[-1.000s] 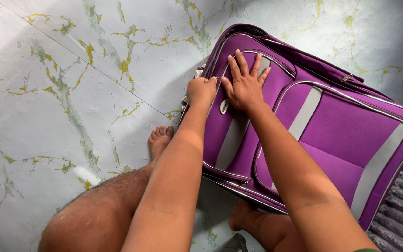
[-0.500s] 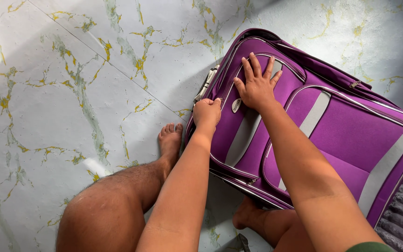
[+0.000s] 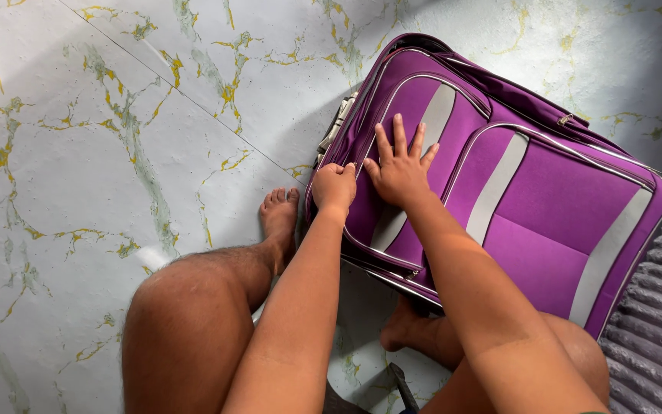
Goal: The person opens a purple suitcase and begins packing clothes. They fold a white shirt and place it inside the suitcase, then pick up a striped shirt and fold it on the sofa.
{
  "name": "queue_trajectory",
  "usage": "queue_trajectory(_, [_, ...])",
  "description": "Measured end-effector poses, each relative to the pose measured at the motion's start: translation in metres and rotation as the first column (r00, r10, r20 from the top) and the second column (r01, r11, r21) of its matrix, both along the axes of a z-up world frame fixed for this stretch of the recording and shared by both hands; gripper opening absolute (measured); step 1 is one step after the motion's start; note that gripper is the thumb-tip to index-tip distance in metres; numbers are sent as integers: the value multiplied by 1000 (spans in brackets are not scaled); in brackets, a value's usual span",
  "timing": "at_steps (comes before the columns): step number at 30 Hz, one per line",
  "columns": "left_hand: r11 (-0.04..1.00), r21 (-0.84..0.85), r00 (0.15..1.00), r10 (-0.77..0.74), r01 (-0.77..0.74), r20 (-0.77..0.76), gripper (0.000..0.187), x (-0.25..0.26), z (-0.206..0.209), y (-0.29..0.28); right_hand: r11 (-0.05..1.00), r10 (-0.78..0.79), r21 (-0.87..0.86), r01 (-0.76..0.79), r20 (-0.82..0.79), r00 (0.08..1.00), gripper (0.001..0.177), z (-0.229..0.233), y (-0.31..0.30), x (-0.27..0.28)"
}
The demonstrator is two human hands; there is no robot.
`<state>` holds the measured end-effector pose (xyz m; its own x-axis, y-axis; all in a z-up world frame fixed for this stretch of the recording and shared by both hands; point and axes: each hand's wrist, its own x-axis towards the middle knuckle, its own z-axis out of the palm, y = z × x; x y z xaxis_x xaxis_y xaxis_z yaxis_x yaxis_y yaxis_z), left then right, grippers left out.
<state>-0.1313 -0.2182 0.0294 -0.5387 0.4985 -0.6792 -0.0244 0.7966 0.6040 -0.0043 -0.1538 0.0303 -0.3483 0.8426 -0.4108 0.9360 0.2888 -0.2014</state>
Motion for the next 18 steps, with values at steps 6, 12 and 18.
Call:
queue_trajectory(6, [995,-96,1000,-21,21,-1,35,-9,-2,-27,998,54,-25,-53,30,998,73,12,-42,-5])
queue_trajectory(12, [992,-125,999,26,-23,23,34,-6,-1,-53,997,62,-48,-61,36,997,73,12,-67,-6])
queue_trajectory(18, [959,-282,999,-40,38,-2,31,-8,28,-60,994,97,-55,-96,26,995,74,15,-98,-4])
